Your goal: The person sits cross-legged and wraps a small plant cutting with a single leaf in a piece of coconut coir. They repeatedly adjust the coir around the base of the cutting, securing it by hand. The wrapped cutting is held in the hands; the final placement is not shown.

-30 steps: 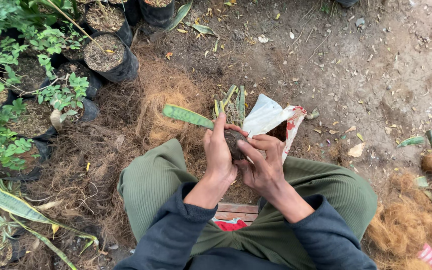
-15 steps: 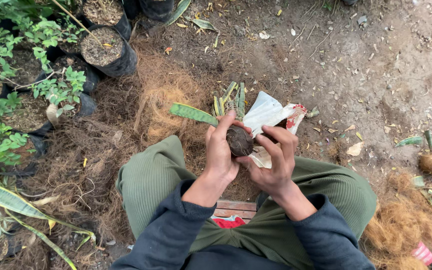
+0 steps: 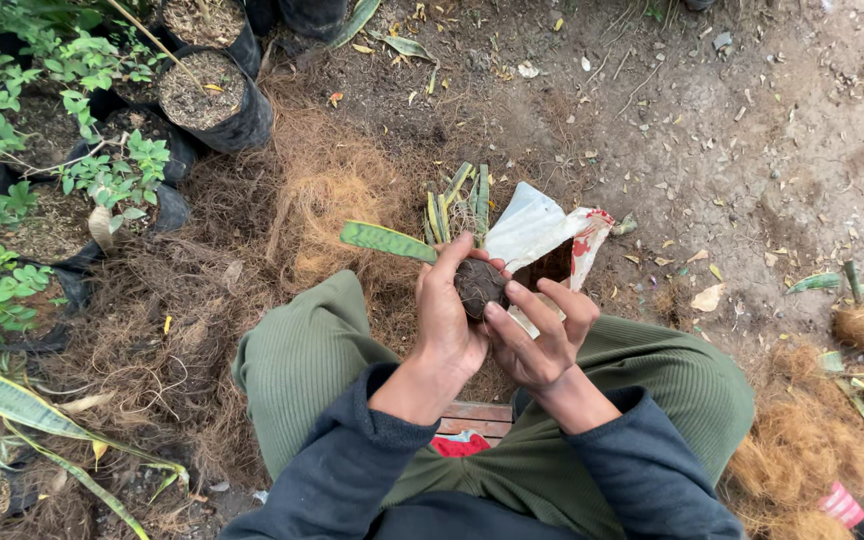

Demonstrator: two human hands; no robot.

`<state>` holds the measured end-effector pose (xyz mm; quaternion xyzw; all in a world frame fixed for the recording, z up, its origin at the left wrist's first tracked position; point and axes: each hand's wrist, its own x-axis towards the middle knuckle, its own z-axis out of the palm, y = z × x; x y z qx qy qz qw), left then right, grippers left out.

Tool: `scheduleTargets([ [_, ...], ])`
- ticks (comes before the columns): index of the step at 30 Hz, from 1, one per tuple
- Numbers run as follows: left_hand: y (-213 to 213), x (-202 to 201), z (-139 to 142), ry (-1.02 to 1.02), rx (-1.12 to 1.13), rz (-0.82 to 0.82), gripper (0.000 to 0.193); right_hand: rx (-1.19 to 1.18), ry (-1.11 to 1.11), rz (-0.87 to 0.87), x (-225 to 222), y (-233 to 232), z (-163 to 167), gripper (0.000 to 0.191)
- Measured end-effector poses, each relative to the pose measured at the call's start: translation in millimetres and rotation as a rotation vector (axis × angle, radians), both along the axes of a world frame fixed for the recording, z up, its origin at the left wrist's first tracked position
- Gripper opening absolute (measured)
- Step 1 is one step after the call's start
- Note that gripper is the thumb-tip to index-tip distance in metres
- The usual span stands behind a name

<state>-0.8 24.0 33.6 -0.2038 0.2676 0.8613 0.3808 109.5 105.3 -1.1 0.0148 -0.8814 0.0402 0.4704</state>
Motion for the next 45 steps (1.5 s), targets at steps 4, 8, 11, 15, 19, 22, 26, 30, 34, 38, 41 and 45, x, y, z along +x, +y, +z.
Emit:
scheduleTargets([
  [4, -2, 0, 2, 0.026, -0.014, 0.009, 0.02, -0.011, 0.006, -0.004, -1, 2, -7, 0.019],
  [8, -4, 0, 6, 0.003, -0.031, -0.004, 0.02, 0.007, 0.044, 0.064, -2, 5, -9, 0.02],
  [11, -5, -3, 7, -0.032, -0.062, -0.023, 0.02, 0.054, 0.052, -0.012, 1, 5, -11, 0.02],
  [15, -5, -2, 4, -0.002, -0.073, -0.032, 0.023, 0.041, 0.053, 0.045, 0, 10, -16, 0.021],
  [19, -3, -2, -3, -0.104, -0.055, -0.052, 0.026, 0.085, 0.125, 0.095, -5, 18, -21, 0.021],
  [22, -2, -4, -8, -0.138, -0.065, -0.069, 0.025, 0.069, 0.115, 0.098, -8, 18, -23, 0.02],
  [26, -5, -3, -10, -0.139, -0.1, -0.116, 0.026, 0.005, 0.06, 0.137, -7, 11, -16, 0.025],
  [30, -7, -5, -9, -0.136, -0.015, -0.133, 0.028, -0.536, 0.025, 0.327, -9, 9, -3, 0.052],
  [34, -8, -3, -7, -0.039, 0.018, -0.162, 0.026, -0.853, -0.149, 0.427, -6, 11, 10, 0.054],
  [38, -9, -2, -6, 0.099, -0.006, -0.096, 0.019, -0.902, -0.168, 0.429, -11, 11, 14, 0.048],
  [41, -10, -6, -7, 0.109, -0.046, -0.063, 0.018, -0.82, -0.201, 0.342, -12, 10, 16, 0.046],
  [45, -9, -10, -11, 0.023, -0.025, -0.078, 0.025, -0.8, -0.212, 0.365, -11, 9, 20, 0.042],
])
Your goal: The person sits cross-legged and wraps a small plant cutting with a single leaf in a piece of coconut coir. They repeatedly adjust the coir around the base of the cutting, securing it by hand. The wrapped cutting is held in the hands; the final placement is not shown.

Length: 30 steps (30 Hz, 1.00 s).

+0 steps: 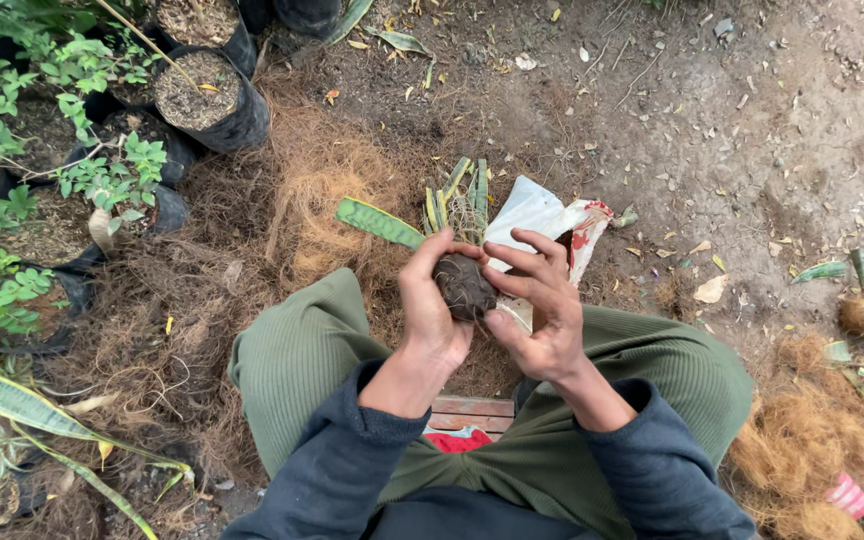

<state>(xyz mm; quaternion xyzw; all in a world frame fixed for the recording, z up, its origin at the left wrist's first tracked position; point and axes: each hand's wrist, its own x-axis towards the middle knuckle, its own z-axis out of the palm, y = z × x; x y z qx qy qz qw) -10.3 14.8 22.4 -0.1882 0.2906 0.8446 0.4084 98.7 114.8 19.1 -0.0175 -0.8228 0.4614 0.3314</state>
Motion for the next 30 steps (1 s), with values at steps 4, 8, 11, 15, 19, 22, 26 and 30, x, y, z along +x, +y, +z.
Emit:
scheduleTargets([
  [4, 0, 6, -5, 0.085, 0.061, 0.079, 0.019, -0.045, 0.006, -0.002, 0, -5, -1, 0.037],
  [8, 1, 7, -9, 0.182, 0.051, 0.104, 0.014, 0.001, -0.05, -0.088, 0, -7, 0, 0.036],
  [11, 6, 2, -8, 0.14, 0.11, 0.129, 0.024, -0.084, -0.047, -0.013, 0, -7, 0, 0.037],
  [15, 11, 4, -7, 0.106, -0.01, 0.161, 0.029, -0.23, -0.074, -0.028, 4, -14, -5, 0.037],
  [19, 10, 10, -9, 0.189, -0.03, 0.115, 0.033, -0.451, -0.031, 0.015, 11, -16, -14, 0.035],
  [22, 9, 7, -10, 0.276, -0.034, 0.054, 0.037, -0.455, -0.07, -0.04, 10, -10, -18, 0.036],
  [26, 10, 1, -5, 0.243, -0.102, -0.003, 0.043, -0.586, -0.158, -0.079, 7, -4, -14, 0.039],
  [30, 8, -3, 4, 0.059, 0.015, -0.032, 0.045, -0.244, -0.099, -0.034, 3, -3, -5, 0.039],
])
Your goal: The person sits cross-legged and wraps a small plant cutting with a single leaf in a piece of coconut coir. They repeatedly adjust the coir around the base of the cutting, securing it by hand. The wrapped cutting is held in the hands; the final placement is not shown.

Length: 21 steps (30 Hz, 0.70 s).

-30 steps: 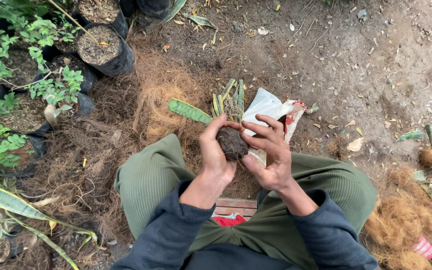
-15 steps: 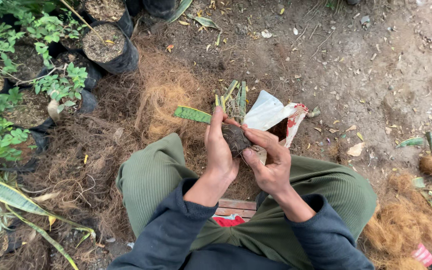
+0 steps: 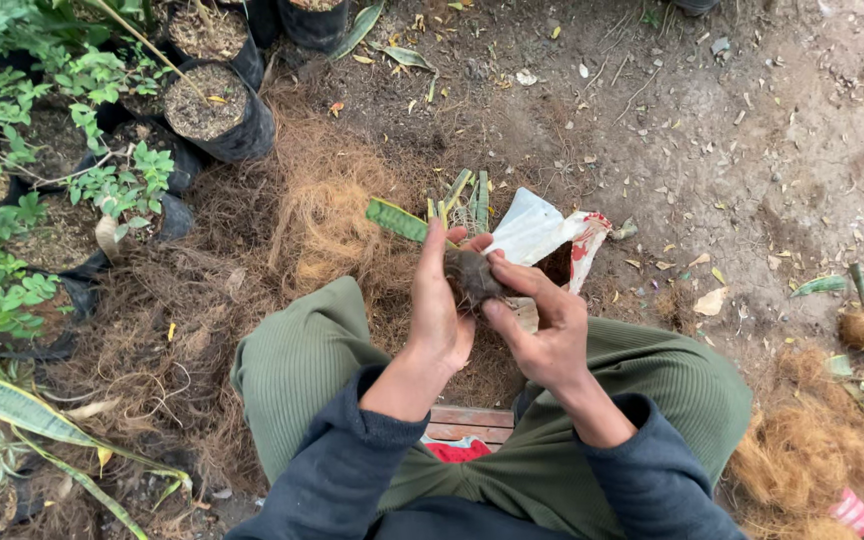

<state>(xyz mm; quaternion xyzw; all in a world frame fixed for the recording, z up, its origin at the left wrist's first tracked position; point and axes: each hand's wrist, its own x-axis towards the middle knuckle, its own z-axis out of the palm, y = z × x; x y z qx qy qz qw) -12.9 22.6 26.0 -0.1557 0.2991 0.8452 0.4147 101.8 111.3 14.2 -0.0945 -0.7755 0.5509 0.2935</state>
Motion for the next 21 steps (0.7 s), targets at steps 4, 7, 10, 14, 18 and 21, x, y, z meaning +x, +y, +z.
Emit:
scheduleTargets([
  [4, -3, 7, 3, 0.129, -0.065, -0.028, 0.033, 0.107, 0.057, -0.079, -2, -10, 5, 0.037],
  [7, -3, 8, 1, 0.124, -0.053, -0.005, 0.032, 0.152, 0.044, -0.063, 0, -12, 10, 0.038],
  [10, -3, 2, -1, 0.053, -0.033, 0.022, 0.03, 0.134, -0.008, 0.092, 2, -1, 15, 0.04],
  [14, -6, 0, 1, -0.062, -0.003, 0.007, 0.03, -0.123, 0.017, 0.17, 5, 5, 8, 0.039],
  [18, -5, 8, 5, 0.109, -0.017, -0.002, 0.027, -0.211, 0.038, 0.107, 8, 0, -6, 0.036],
  [21, -4, 10, 6, 0.161, -0.049, 0.014, 0.025, -0.195, 0.083, 0.095, 6, -1, -8, 0.032],
])
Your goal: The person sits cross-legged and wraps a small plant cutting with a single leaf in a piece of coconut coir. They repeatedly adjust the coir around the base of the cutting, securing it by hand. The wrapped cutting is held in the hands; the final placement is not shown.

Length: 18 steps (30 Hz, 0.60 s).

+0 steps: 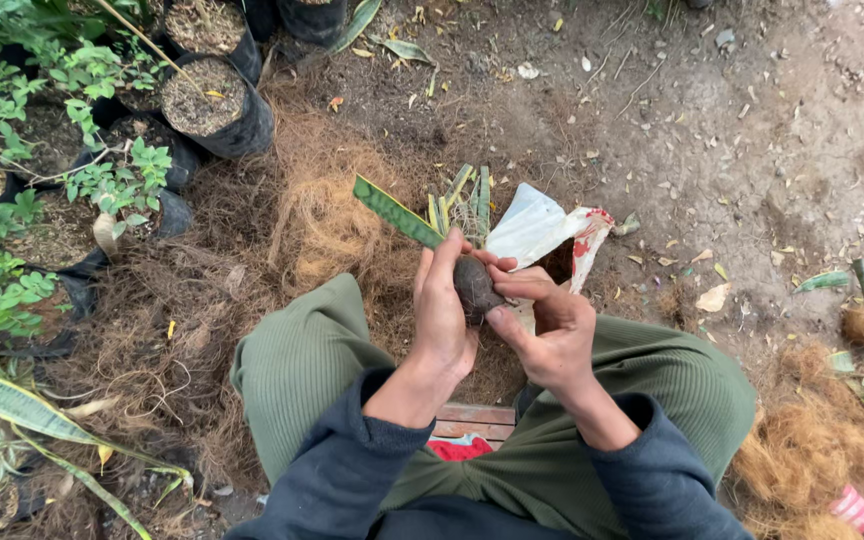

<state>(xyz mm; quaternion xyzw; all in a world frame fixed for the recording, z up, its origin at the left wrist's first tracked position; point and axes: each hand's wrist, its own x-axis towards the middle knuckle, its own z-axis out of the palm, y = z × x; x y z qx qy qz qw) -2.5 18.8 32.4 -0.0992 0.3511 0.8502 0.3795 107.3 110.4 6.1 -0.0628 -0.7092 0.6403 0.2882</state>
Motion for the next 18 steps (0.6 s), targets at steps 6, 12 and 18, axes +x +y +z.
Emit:
scheduleTargets([
  [6, 0, -7, -1, -0.22, 0.096, -0.013, 0.032, 0.199, -0.01, 0.076, 0, 9, 19, 0.045],
  [12, -3, -7, -4, -0.395, 0.117, -0.01, 0.031, 0.63, 0.108, -0.02, -7, 4, 21, 0.045],
  [18, -3, -6, -4, -0.305, 0.148, -0.014, 0.035, 0.632, 0.105, -0.075, -7, -2, 24, 0.042],
])
